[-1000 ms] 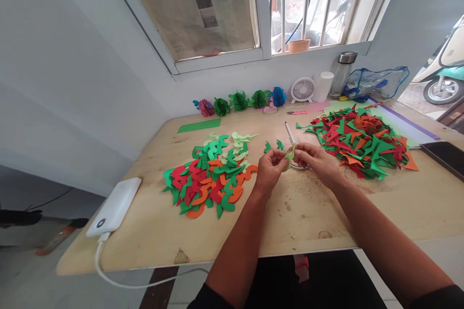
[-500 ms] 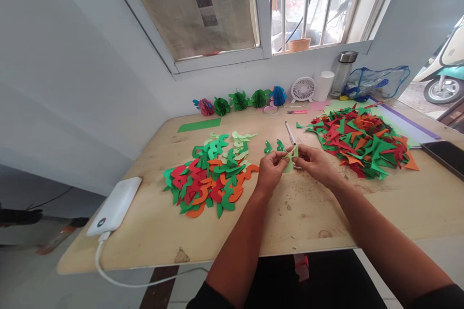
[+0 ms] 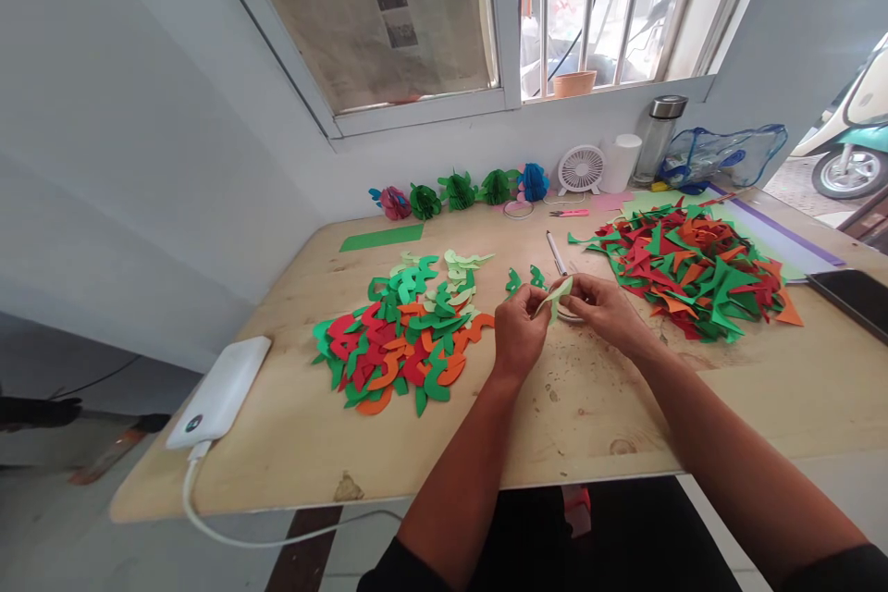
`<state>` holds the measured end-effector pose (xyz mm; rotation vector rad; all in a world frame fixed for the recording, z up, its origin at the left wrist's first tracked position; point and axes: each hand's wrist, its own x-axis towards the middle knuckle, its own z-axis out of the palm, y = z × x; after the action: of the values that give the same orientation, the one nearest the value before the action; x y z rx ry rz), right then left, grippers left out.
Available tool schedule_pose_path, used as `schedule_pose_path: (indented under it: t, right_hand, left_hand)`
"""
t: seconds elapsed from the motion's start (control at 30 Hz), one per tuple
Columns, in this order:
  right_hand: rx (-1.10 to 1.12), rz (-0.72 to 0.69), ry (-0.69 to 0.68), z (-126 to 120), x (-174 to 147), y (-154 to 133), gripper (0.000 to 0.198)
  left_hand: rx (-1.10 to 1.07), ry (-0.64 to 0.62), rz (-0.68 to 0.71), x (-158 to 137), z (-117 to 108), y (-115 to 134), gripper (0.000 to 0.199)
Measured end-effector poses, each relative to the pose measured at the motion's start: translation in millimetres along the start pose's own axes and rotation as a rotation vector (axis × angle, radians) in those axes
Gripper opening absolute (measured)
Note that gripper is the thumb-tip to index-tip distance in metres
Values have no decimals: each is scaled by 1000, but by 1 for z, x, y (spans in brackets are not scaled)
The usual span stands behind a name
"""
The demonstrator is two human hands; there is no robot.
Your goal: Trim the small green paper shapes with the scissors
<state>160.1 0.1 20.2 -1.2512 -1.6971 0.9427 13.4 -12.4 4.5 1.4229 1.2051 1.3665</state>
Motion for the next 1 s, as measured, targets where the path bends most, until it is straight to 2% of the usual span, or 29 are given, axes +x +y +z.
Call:
schedule_pose_path:
  t: [0.1,0.23,0.33,0.5,0.83,0.93,1.0]
  right_hand:
    - [-105,33,92,-5,2,5,19]
    - [-428,103,204,-11,5,14,19]
    - [-664,105,158,-12,6,21,17]
    - [-879,68,30,-10,5,25,21]
    - [-950,67,26,-8,4,25,23]
    - [-898,88,32,-8,4,25,21]
    - [-812,127,97,-10,5,24,20]
  left_hand:
    - [-46,64,-18,2,-1,0,9]
    - [-254,120,-188,9,-3,4,10]
    - [-327,139,-290,11,-5,8,10]
    - [-359,162,-338,10,-5,11,9]
    - [-368,145,-358,10,-3,14,9]
    - [-359,127,-350,10,-3,12,9]
    - [-352,113,-348,9,-2,9,10]
